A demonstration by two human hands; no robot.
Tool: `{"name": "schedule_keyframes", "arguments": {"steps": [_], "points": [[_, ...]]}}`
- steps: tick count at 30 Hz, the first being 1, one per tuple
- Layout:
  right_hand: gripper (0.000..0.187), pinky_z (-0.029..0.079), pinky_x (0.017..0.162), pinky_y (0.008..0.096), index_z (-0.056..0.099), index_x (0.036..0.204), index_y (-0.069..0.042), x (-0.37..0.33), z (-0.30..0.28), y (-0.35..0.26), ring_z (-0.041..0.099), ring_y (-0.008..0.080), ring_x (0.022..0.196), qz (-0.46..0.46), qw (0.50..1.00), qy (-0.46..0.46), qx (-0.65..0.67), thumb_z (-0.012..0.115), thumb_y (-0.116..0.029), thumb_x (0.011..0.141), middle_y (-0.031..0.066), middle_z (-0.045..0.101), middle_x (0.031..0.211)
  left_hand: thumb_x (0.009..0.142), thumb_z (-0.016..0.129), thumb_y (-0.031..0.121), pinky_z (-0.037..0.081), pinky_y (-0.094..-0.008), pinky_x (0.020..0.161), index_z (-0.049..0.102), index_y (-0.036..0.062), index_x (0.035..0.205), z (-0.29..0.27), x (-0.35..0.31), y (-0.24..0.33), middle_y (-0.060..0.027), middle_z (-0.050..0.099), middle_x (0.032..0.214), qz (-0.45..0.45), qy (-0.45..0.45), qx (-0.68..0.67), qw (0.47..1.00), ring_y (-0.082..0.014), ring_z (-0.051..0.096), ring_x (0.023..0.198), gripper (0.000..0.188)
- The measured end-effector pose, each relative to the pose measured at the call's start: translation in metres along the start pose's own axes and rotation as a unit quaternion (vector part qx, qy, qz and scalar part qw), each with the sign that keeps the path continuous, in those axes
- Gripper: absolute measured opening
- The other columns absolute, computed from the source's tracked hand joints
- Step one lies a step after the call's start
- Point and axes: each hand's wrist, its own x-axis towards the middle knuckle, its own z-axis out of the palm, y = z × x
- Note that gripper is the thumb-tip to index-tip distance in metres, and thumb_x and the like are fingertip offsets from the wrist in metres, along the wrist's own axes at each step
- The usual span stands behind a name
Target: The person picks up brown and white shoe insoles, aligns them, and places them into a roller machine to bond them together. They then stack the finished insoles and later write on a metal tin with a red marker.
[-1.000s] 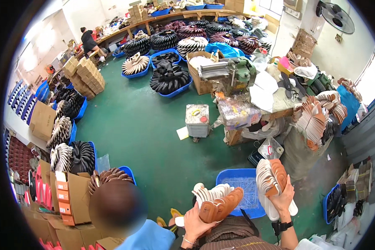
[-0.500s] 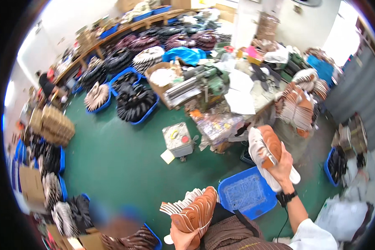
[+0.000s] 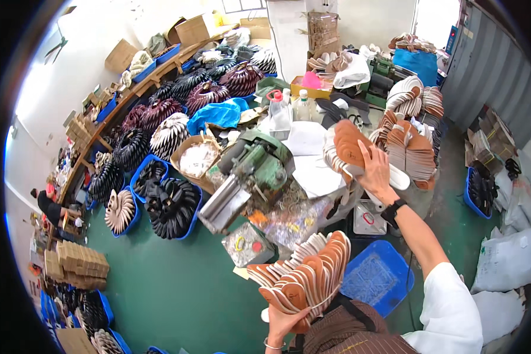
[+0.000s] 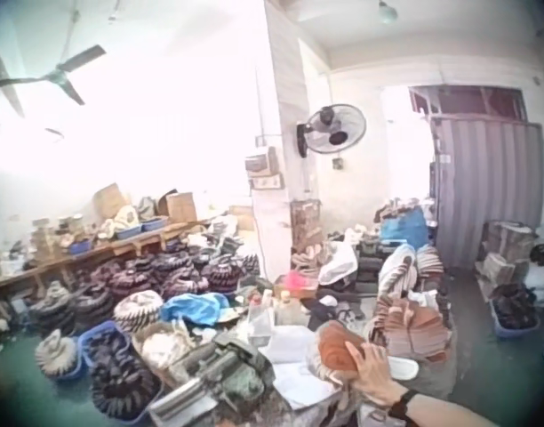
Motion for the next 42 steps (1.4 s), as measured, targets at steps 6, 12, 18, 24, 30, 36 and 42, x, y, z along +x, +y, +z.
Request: {"name": "schedule_keyframes", "arguments": {"steps": [6,12,18,24,30,36,42], "points": [[0.088,0.028,0.110,0.0446,0.029,0.146,-0.009,0.071,0.099,0.025,0.034,0.0361,0.132,0.021,0.997,-0.077,-0.020,0.073,-0.013,0.069,0.0192,0.034,0.143,0.069,0.085,0.017,0.049,-0.0311,0.086,0.055,-0.0107,0.113,0.049,0.096,0.004,-0.0128,0.063,0.111,-0.145,-0.028,-0.163,0.976,-0.0178,0.060,0.098,0.060],[0.055,0.041,0.100,0.0321,0.047,0.137,-0.004,-0.005,0.128,0.058,0.054,0.0201,0.116,0.327,0.559,-0.391,0.654,0.052,-0.040,0.096,0.0053,0.057,0.128,0.074,0.083,0.021,0.050,-0.0294,0.087,0.053,-0.0082,0.119,0.099,0.173,0.001,-0.0108,0.063,0.113,-0.169,-0.025,-0.250,0.953,-0.0170,0.061,0.099,0.061],[0.077,0.033,0.109,0.0353,0.025,0.147,-0.001,-0.059,0.098,0.099,0.041,0.0225,0.131,0.398,0.578,-0.247,0.668,0.055,-0.044,0.091,0.0114,0.040,0.145,0.079,0.077,0.031,0.045,-0.0341,0.094,0.045,-0.0061,0.125,0.132,0.263,0.032,-0.0176,0.059,0.120,-0.095,-0.086,-0.253,0.959,-0.0234,0.058,0.110,0.067],[0.061,0.038,0.104,0.0383,0.036,0.141,-0.001,0.006,0.167,0.090,0.048,0.0247,0.124,0.373,0.638,-0.234,0.631,0.050,-0.039,0.095,0.0128,0.049,0.136,0.087,0.062,0.041,0.018,-0.0466,0.115,0.015,-0.0024,0.148,0.165,0.257,0.017,-0.0289,0.022,0.150,0.010,0.065,0.077,0.995,-0.0386,0.020,0.141,0.088],[0.060,0.041,0.102,0.0376,0.041,0.138,-0.001,-0.019,0.241,0.104,0.052,0.0238,0.120,0.403,0.744,-0.328,0.420,0.045,-0.045,0.097,0.0109,0.052,0.133,0.083,0.066,0.042,0.038,-0.0382,0.104,-0.004,0.0095,0.151,0.164,0.204,-0.052,-0.0279,0.025,0.149,-0.026,-0.188,0.003,0.982,-0.0396,0.047,0.124,0.103],[0.060,0.043,0.100,0.0364,0.045,0.135,-0.001,-0.050,0.226,0.134,0.054,0.0228,0.117,0.472,0.641,-0.361,0.486,0.041,-0.049,0.099,0.0086,0.054,0.132,0.080,0.068,0.038,0.041,-0.0410,0.101,-0.008,0.0111,0.151,0.130,0.187,-0.075,-0.0279,0.028,0.148,0.003,-0.172,-0.053,0.984,-0.0398,0.048,0.124,0.107],[0.079,0.023,0.113,0.0426,0.031,0.144,0.000,-0.068,0.126,0.067,0.031,0.0304,0.138,0.432,0.601,-0.303,0.601,0.036,-0.061,0.095,0.0185,0.031,0.150,0.085,0.069,0.033,0.045,-0.0373,0.099,0.026,0.0035,0.147,0.002,0.093,-0.150,-0.0234,0.048,0.137,-0.129,-0.116,-0.097,0.980,-0.0308,0.051,0.124,0.081]]}}
